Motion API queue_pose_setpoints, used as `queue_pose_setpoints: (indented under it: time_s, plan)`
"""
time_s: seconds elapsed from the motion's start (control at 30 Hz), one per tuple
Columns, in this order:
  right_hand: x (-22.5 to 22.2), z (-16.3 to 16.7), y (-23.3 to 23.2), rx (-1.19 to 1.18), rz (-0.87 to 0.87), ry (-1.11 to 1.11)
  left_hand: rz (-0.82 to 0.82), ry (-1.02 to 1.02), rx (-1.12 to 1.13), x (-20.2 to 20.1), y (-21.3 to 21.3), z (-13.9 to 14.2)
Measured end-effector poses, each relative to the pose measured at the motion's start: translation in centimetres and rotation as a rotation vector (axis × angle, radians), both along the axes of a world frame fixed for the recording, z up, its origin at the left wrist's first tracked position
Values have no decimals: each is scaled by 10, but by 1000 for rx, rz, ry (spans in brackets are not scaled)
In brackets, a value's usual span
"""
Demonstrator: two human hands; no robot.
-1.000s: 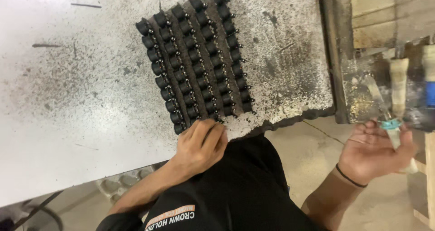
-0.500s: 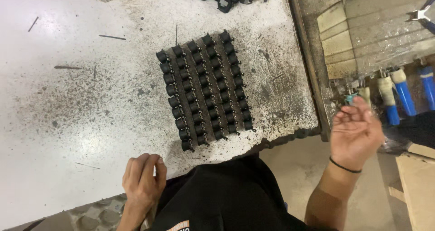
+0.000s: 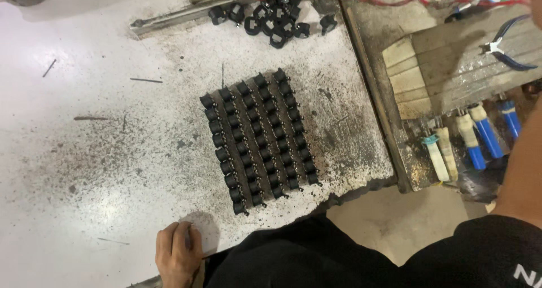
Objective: The person solders wire terminals onto black cylindrical components arranged in rows on a workbench, using a soldering iron on each part in turn. They then touch each component with a red test probe, and finally move the finished components into plastic trays.
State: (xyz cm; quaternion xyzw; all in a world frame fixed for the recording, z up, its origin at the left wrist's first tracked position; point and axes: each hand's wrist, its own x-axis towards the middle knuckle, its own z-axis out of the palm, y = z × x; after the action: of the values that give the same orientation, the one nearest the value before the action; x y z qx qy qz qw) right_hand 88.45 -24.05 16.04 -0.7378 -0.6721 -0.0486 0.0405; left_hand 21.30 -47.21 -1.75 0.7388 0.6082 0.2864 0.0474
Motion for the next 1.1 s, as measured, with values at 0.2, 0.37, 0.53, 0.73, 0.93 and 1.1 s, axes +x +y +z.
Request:
queue_pose_setpoints:
  time_s: [0.2, 0.37, 0.53, 0.73, 0.93, 1.1]
  plan:
    - [-21, -42, -1, 296, 160, -103, 5, -86, -29, -1, 2, 1]
    - [-145, -79, -101, 440, 274, 21, 13, -75, -11, -3, 1, 2]
    - [-233, -132, -190, 509, 177, 98, 19, -86, -83, -6, -4, 2]
    - [-256, -172, -232, 626, -70, 421, -7, -124, -93, -3, -10, 6]
    - [-253, -175, -235, 602, -102, 478, -40, -83, -45, -2, -8, 7]
    - [-255, -172, -235, 612, -131, 493, -13, -90, 9, -3, -10, 4]
